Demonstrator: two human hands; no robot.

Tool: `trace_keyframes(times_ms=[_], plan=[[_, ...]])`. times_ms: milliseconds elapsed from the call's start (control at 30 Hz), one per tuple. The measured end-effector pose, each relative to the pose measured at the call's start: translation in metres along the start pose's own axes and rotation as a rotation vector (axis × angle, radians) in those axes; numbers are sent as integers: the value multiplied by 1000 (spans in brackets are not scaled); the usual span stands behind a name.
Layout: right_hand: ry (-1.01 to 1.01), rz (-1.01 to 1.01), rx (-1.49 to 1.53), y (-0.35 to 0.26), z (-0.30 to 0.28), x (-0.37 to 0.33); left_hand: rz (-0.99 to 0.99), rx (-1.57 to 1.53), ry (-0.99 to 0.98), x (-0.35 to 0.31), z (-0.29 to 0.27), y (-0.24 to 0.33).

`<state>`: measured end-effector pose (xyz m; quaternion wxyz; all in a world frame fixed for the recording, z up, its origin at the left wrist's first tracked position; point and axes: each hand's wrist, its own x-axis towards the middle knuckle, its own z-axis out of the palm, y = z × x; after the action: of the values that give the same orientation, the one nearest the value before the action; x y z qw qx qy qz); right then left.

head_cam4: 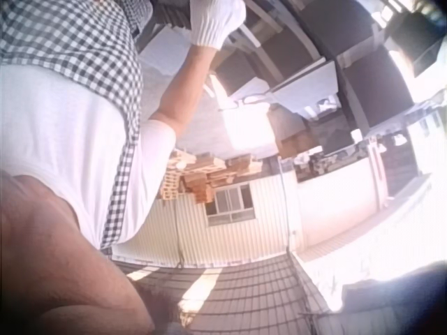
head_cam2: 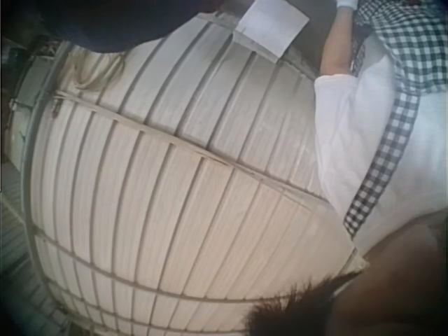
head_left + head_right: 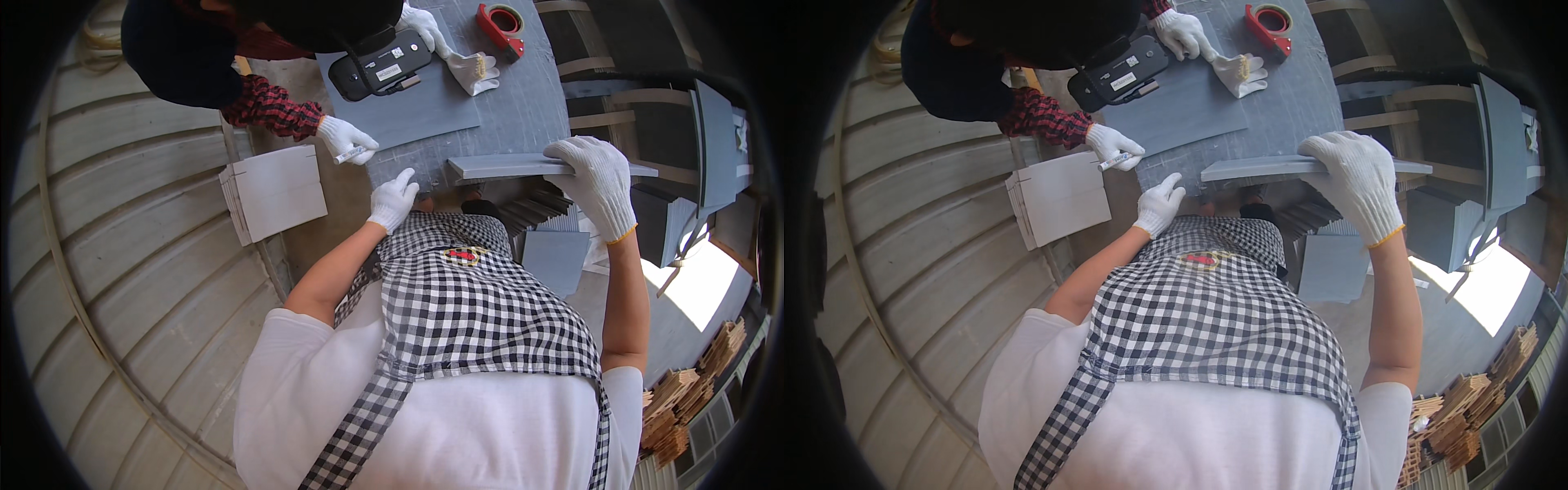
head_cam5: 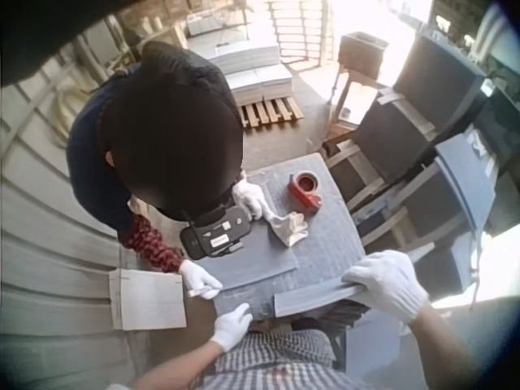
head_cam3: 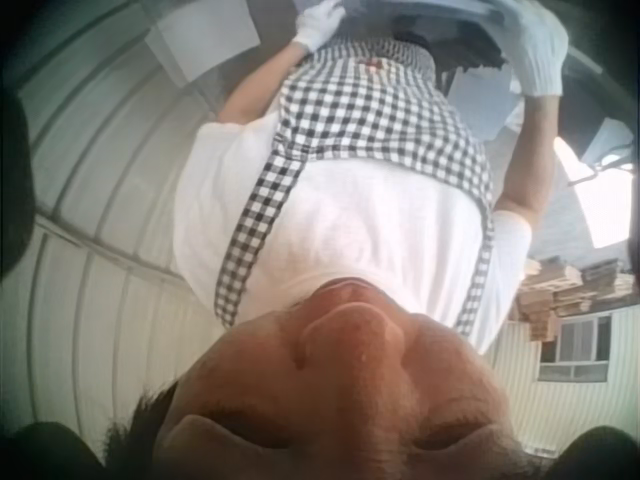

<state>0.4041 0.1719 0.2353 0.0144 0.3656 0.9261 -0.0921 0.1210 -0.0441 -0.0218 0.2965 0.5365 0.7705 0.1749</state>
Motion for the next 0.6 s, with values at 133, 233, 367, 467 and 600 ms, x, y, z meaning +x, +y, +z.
trace_keyframes(times_ms=[133,233,367,467,600], plan=[[-3,-1,3,4,3,0,-91,114,-81,8,-7,4],[2,2,7,6,6,0,-104,159,-113,13,-2,-4],[17,-4,15,6,5,0,-61,268,-135,19,-4,1],[15,-3,15,6,5,-1,-44,292,-145,20,-4,2],[1,2,2,3,2,-1,-44,324,-133,20,0,-2]])
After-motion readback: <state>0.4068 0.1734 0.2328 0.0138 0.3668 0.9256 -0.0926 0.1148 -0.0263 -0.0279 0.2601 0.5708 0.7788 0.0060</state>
